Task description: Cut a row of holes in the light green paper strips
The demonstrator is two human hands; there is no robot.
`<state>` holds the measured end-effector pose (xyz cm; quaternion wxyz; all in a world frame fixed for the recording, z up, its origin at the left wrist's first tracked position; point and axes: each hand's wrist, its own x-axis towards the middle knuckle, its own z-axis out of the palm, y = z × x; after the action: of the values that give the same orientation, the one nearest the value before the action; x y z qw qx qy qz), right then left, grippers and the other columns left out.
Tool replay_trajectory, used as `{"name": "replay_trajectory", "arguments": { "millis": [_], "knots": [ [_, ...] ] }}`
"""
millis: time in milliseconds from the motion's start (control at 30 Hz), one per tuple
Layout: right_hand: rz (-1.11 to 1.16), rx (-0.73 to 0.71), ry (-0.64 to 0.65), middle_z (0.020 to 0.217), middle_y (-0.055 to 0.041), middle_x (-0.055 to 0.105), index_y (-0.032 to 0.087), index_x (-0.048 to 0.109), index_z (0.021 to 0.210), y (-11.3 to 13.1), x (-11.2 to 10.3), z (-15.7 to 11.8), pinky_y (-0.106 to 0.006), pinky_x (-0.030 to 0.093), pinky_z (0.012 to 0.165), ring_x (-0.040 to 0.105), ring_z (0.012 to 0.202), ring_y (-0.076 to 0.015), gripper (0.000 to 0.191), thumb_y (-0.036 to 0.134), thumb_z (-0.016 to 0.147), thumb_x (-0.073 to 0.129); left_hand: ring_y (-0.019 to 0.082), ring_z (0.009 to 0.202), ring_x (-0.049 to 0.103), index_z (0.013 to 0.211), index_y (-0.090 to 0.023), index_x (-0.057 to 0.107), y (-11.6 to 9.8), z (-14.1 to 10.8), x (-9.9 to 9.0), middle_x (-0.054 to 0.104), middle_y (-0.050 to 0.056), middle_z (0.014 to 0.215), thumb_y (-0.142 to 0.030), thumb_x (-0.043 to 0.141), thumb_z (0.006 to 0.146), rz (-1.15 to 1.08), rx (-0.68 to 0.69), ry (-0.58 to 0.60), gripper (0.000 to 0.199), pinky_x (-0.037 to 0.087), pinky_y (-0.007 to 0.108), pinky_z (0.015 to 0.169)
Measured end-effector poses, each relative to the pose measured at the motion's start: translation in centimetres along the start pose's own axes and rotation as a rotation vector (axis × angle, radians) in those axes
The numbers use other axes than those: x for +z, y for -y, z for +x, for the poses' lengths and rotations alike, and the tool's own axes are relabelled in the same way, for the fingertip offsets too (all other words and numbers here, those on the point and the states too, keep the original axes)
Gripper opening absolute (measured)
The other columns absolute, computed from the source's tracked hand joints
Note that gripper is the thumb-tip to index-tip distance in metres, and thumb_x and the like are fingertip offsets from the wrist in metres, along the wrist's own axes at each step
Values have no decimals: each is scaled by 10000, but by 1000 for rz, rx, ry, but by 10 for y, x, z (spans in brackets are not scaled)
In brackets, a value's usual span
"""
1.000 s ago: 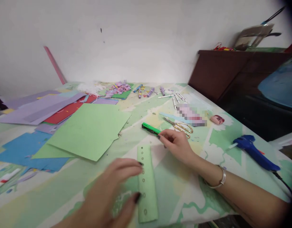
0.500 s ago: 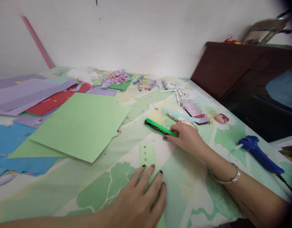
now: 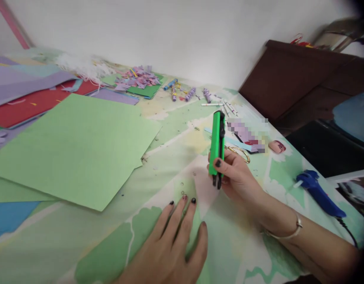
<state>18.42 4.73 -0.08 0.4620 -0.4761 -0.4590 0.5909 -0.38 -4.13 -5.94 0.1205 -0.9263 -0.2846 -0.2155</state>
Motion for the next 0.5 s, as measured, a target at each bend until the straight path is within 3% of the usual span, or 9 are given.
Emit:
{"name": "replay_trajectory", "arguments": {
  "millis": [67, 133, 300, 400, 500],
  "knots": [
    [49, 74, 18, 579, 67, 438, 196, 529, 763, -3, 11, 1, -183, 215, 366, 298, 420, -39, 377, 353, 582, 819, 356, 1141, 565, 1188, -154, 488, 4, 1, -5, 630, 212, 1156, -207, 429, 870, 29, 60, 34, 328, 368, 470, 957],
    [89, 95, 32, 551, 88, 389, 198, 494, 748, -6, 18, 3, -169, 189, 349, 268, 400, -25, 364, 295, 601, 813, 343, 1105, 594, 1162, -160, 491, 7, 2, -8, 654, 203, 1116, -211, 423, 879, 50, 35, 1, 295, 375, 465, 954],
    [-2, 3, 48, 487, 85, 392, 205, 595, 829, -11, 12, 6, -170, 202, 309, 303, 351, -36, 198, 348, 750, 706, 378, 1195, 516, 1213, -188, 462, 4, -3, -1, 613, 186, 1197, -238, 471, 868, 52, 18, 10, 348, 359, 476, 987],
    [-191, -83, 84, 499, 43, 526, 190, 682, 827, -13, 3, 8, -183, 284, 314, 393, 359, -53, 200, 359, 729, 726, 385, 1276, 425, 1177, -210, 479, -3, -4, 4, 582, 168, 1233, -257, 472, 877, -9, -83, -20, 304, 341, 475, 1015],
    [-243, 4, 189, 550, 17, 634, 202, 712, 766, -10, -3, 11, -222, 428, 364, 514, 392, -97, 137, 287, 671, 765, 394, 1328, 348, 1130, -239, 489, -10, -1, 3, 552, 143, 1262, -243, 503, 871, -75, -213, -11, 259, 343, 490, 1023]
  ]
}}
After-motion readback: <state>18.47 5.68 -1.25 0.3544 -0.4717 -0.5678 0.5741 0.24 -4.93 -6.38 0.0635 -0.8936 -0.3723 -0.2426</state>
